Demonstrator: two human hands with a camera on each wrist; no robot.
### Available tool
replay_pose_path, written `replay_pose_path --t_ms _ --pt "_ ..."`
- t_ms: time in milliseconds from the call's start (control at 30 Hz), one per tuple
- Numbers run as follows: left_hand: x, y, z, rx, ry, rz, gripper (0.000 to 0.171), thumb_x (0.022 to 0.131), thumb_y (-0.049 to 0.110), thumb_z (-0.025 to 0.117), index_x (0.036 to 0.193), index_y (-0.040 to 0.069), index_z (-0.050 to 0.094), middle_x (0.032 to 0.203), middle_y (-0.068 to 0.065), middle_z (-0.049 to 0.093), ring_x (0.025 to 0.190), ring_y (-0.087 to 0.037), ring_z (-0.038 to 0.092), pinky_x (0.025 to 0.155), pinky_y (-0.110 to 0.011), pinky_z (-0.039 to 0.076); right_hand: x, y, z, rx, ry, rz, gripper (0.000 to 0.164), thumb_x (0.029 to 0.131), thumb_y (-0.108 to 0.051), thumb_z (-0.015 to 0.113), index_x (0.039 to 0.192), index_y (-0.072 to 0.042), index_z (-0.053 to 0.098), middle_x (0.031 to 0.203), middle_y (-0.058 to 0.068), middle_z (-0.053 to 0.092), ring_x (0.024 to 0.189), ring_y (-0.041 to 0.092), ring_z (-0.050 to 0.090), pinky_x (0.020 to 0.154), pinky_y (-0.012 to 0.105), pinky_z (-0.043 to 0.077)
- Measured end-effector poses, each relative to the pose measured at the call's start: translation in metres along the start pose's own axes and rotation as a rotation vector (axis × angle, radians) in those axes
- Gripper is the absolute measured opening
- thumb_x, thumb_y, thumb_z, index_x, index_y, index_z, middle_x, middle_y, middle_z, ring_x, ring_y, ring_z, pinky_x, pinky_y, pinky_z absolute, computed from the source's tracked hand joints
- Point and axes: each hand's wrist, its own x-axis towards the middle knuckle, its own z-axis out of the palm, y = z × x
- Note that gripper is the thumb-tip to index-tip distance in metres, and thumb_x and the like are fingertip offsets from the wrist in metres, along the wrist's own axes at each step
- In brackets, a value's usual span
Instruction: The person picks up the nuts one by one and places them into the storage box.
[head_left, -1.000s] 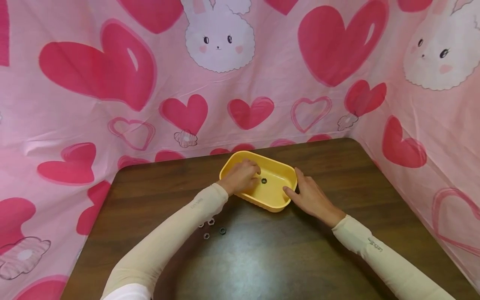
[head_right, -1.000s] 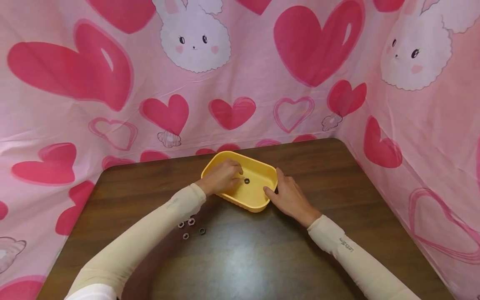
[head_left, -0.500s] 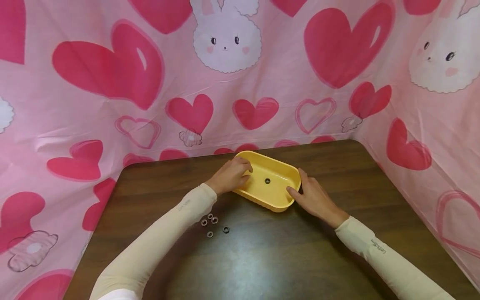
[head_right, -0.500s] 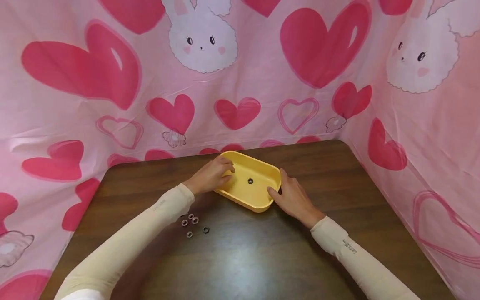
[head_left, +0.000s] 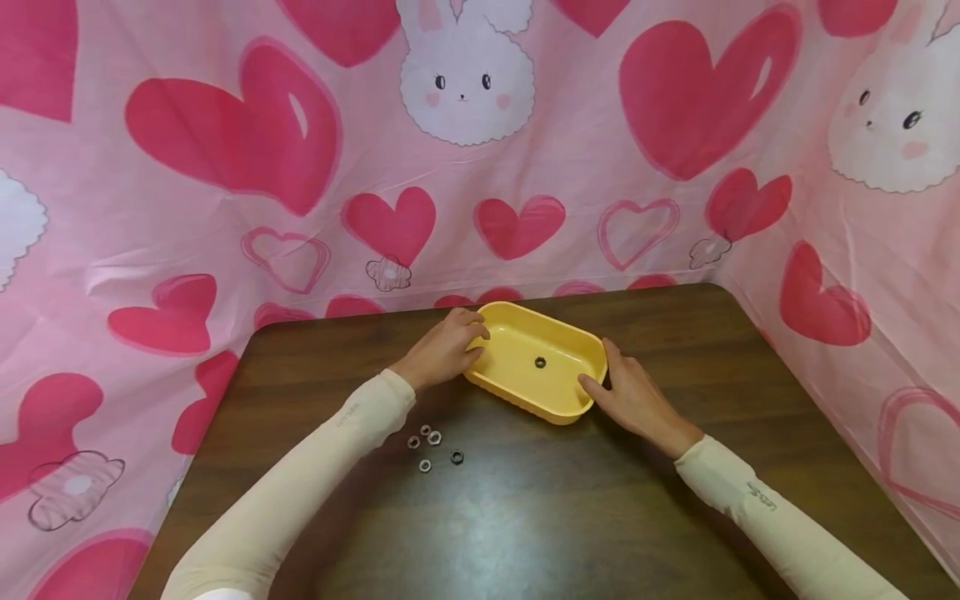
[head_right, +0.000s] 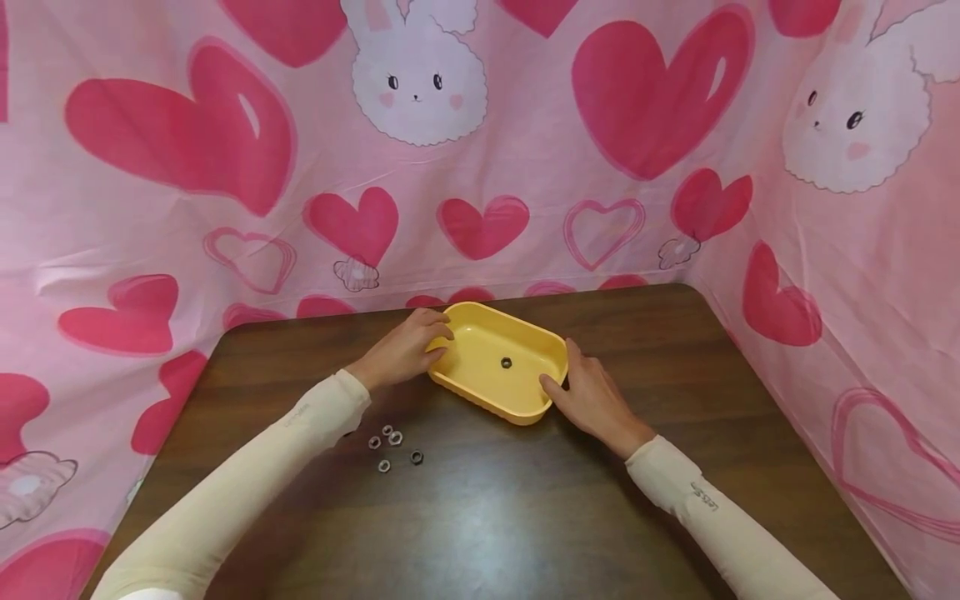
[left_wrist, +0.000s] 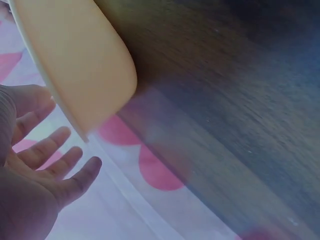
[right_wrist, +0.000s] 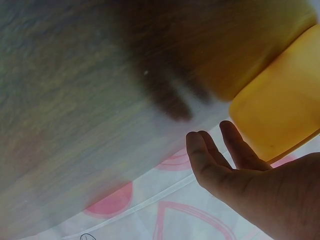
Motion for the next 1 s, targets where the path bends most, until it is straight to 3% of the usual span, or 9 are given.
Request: replay_pose_path --t_ms 333,733,1000 --pt "-0.015 -0.009 0.002 -0.093 0.003 -0.111 0.038 0.105 0.017 0.075 0.139 0.001 0.07 0.153 -0.021 0.059 0.144 -0.036 0.052 0.124 -0.049 0.045 -0.001 0.0 0.002 0.013 -0.013 0.01 0.09 0.107 -0.039 0.07 0.167 0.01 0.023 0.147 0.036 0.057 0.132 0.05 0.062 0.115 0.067 0.047" --pt "-0.031 -0.017 0.008 -0.205 -0.025 -0.228 0.054 0.11 0.026 0.068 0.158 0.003 0.055 0.158 -0.016 0.057 0.146 -0.034 0.052 0.125 -0.052 0.043 -0.001 -0.001 0.001 0.01 -0.032 0.052 0.094 0.108 -0.045 0.067 0.17 0.007 0.019 0.163 0.036 0.043 0.147 0.056 0.046 0.121 0.073 0.036" --pt "-0.032 -0.018 0.013 -0.223 -0.028 -0.257 0.057 0.112 0.028 0.065 0.162 0.004 0.051 0.161 -0.016 0.057 0.148 -0.035 0.053 0.125 -0.054 0.041 -0.003 -0.006 0.002 -0.028 0.064 0.007 0.091 0.108 -0.048 0.066 0.167 0.01 0.026 0.163 0.037 0.04 0.151 0.056 0.038 0.125 0.073 0.029"
